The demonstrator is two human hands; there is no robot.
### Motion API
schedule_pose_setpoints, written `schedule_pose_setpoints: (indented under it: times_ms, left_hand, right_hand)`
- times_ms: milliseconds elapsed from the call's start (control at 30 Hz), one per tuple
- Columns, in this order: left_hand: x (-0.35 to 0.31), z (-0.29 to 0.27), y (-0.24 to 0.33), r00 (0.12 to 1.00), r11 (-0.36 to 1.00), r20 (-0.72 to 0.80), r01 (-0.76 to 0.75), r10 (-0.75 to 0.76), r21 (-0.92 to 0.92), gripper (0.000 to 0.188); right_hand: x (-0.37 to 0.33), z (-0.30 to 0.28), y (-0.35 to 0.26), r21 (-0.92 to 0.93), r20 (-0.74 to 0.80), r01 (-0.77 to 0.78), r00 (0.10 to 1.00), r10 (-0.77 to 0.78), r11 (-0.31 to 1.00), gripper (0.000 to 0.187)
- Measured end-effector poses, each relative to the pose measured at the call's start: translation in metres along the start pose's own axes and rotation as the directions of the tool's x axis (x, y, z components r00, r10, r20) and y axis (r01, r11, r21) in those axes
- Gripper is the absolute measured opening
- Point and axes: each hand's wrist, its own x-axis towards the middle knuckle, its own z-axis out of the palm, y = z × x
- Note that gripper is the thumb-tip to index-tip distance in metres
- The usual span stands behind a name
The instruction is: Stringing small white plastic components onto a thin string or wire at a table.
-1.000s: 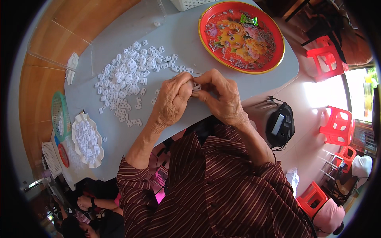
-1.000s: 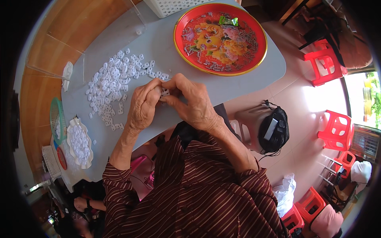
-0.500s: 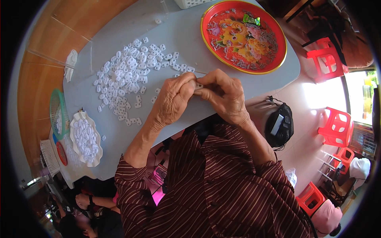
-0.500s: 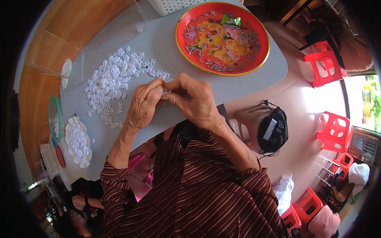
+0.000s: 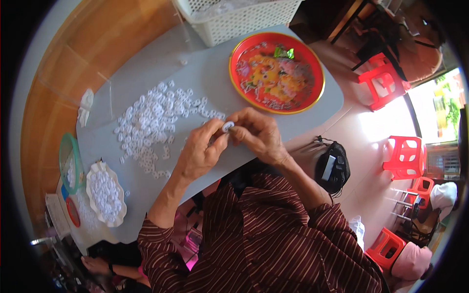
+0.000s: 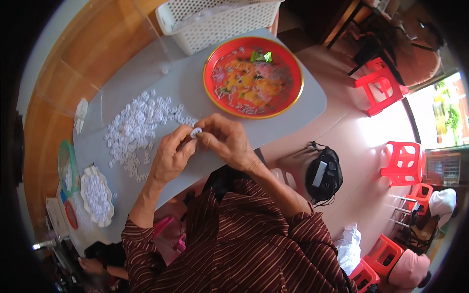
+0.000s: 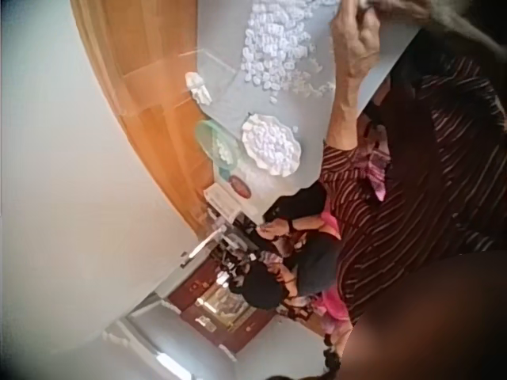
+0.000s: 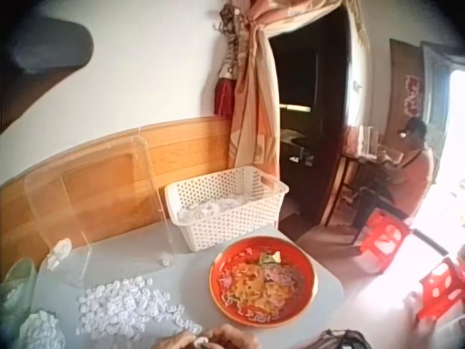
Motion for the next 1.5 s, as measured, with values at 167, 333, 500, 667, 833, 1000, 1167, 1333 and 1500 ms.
schedule_pose_setpoints:
  times_ms: [167, 333, 500, 667, 833, 1000, 1167, 1333, 1500]
  left_hand:
    - [-0.004, -0.001, 0.004, 0.994, 0.996, -0.080, -0.074, 0.078, 0.048, 0.006]
    - [-0.012, -0.012, -0.006, 0.985, 0.998, -0.170, -0.036, 0.028, -0.042, 0.009]
    - [-0.025, -0.021, -0.007, 0.993, 0.978, -0.017, 0.115, -0.120, -0.173, 0.011]
    - [-0.007, 0.002, -0.009, 0.987, 0.986, 0.097, -0.113, 0.125, -0.123, 0.009]
    - [-0.016, -0.017, -0.015, 0.998, 0.998, -0.038, -0.043, 0.041, -0.043, 0.007]
    - [-0.042, -0.033, -0.016, 0.999, 0.997, -0.038, 0.000, -0.003, -0.077, 0.005]
    - [-0.050, -0.034, -0.021, 0.993, 0.988, -0.033, -0.114, 0.111, -0.104, 0.007]
    - [-0.053, -0.038, -0.019, 0.997, 0.988, -0.017, -0.072, 0.070, -0.137, 0.010]
    - [-0.049, -0.040, -0.017, 0.998, 0.981, -0.035, -0.054, 0.049, -0.186, 0.011]
  right_hand:
    - [-0.006, -0.003, -0.014, -0.152, 0.058, -0.015, 0.998, 0.024, 0.988, 0.012]
    - [-0.001, -0.004, -0.016, -0.166, 0.105, -0.028, 0.993, 0.046, 0.986, 0.011]
    - [0.085, -0.012, -0.089, -0.411, -0.092, 0.212, 0.958, -0.272, 0.887, 0.015]
    - [0.195, -0.059, -0.112, -0.590, -0.222, 0.235, 0.873, -0.435, 0.772, 0.025]
    - [0.174, -0.010, -0.067, -0.695, 0.024, 0.316, 0.908, -0.417, 0.647, 0.015]
    - [0.147, 0.050, -0.028, -0.676, 0.408, 0.346, 0.911, -0.061, 0.650, 0.012]
    - [0.153, 0.069, -0.007, -0.559, 0.683, 0.610, 0.723, -0.105, 0.561, 0.014]
    - [0.162, 0.067, -0.020, -0.646, 0.670, 0.495, 0.732, 0.121, 0.581, 0.010]
    - [0.154, 0.047, -0.023, -0.671, 0.588, 0.436, 0.806, 0.073, 0.600, 0.012]
